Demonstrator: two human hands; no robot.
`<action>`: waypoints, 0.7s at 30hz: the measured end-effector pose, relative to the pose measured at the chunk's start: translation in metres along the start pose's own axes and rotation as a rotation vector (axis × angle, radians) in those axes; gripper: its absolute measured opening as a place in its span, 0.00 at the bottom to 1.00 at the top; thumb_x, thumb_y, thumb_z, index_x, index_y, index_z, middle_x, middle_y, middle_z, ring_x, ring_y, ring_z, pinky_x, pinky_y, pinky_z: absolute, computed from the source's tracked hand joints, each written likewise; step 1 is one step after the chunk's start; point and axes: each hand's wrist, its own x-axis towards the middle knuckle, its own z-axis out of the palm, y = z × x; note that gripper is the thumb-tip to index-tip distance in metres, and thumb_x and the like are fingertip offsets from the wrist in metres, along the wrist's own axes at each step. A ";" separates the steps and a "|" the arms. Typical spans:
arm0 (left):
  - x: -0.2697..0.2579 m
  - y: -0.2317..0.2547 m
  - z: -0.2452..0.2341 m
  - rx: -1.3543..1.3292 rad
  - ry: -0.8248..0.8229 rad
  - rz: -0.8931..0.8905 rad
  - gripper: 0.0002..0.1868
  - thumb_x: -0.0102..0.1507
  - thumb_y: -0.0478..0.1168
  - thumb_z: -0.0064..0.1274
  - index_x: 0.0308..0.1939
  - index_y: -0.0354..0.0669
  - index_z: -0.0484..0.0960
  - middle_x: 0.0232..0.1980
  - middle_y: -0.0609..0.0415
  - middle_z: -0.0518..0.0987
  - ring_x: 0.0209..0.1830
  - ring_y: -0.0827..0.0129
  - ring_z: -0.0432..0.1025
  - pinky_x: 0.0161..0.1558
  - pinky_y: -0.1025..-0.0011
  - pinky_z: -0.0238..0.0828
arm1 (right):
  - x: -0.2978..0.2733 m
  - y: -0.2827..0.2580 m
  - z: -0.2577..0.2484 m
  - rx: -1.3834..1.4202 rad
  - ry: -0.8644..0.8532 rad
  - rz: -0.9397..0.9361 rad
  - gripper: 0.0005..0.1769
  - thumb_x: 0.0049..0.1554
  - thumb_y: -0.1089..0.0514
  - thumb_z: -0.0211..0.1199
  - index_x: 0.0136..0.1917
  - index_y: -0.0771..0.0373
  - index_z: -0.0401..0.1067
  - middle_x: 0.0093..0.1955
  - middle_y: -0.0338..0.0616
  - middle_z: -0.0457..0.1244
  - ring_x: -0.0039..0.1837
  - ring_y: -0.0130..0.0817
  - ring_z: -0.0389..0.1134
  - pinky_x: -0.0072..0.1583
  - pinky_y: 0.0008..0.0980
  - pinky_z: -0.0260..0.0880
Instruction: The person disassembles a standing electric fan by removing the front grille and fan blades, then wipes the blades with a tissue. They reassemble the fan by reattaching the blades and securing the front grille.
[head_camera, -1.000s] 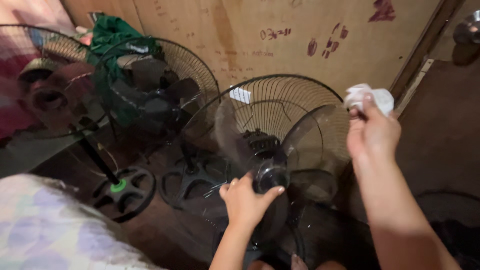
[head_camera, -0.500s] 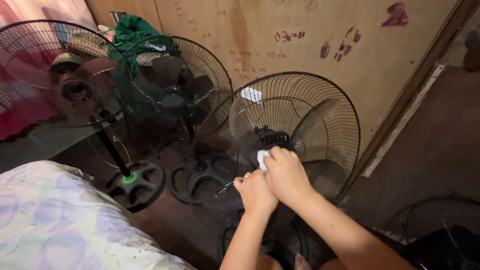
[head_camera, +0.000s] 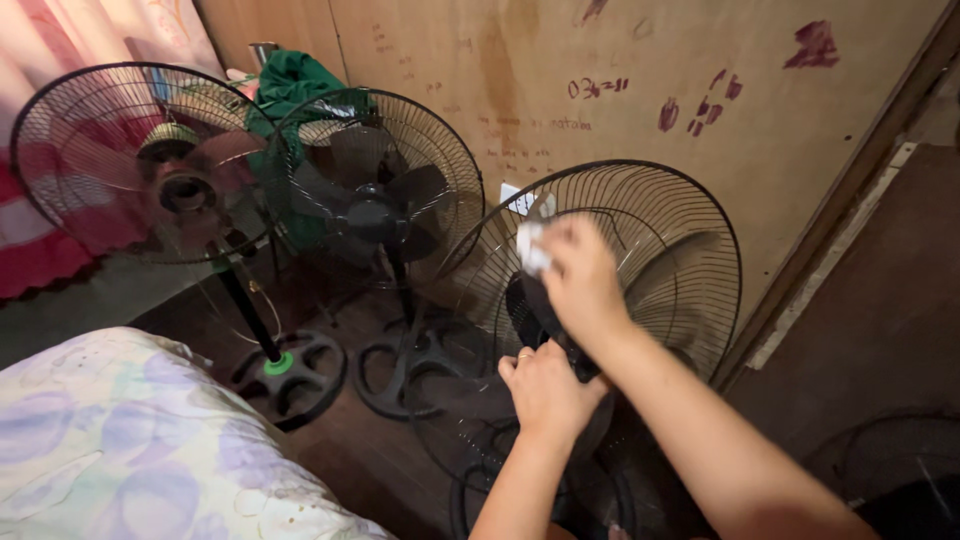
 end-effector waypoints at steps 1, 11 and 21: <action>-0.001 0.001 -0.002 0.008 -0.027 -0.014 0.30 0.46 0.55 0.72 0.40 0.36 0.81 0.39 0.41 0.82 0.48 0.48 0.73 0.61 0.44 0.54 | 0.013 0.004 0.002 0.024 0.034 0.044 0.18 0.48 0.72 0.64 0.53 0.65 0.77 0.53 0.51 0.64 0.55 0.49 0.69 0.56 0.41 0.71; 0.007 -0.019 0.021 0.076 0.020 0.052 0.15 0.60 0.49 0.63 0.40 0.41 0.84 0.40 0.47 0.84 0.48 0.49 0.74 0.59 0.42 0.56 | -0.047 -0.010 -0.010 -0.002 -0.236 -0.141 0.19 0.46 0.69 0.65 0.53 0.64 0.77 0.54 0.53 0.65 0.57 0.54 0.67 0.57 0.44 0.70; -0.002 -0.006 -0.002 0.050 -0.037 -0.014 0.37 0.47 0.66 0.70 0.42 0.36 0.82 0.40 0.43 0.82 0.50 0.49 0.72 0.62 0.45 0.53 | 0.043 0.017 -0.001 0.042 -0.031 -0.083 0.19 0.48 0.76 0.61 0.52 0.64 0.77 0.51 0.52 0.63 0.54 0.50 0.69 0.57 0.41 0.71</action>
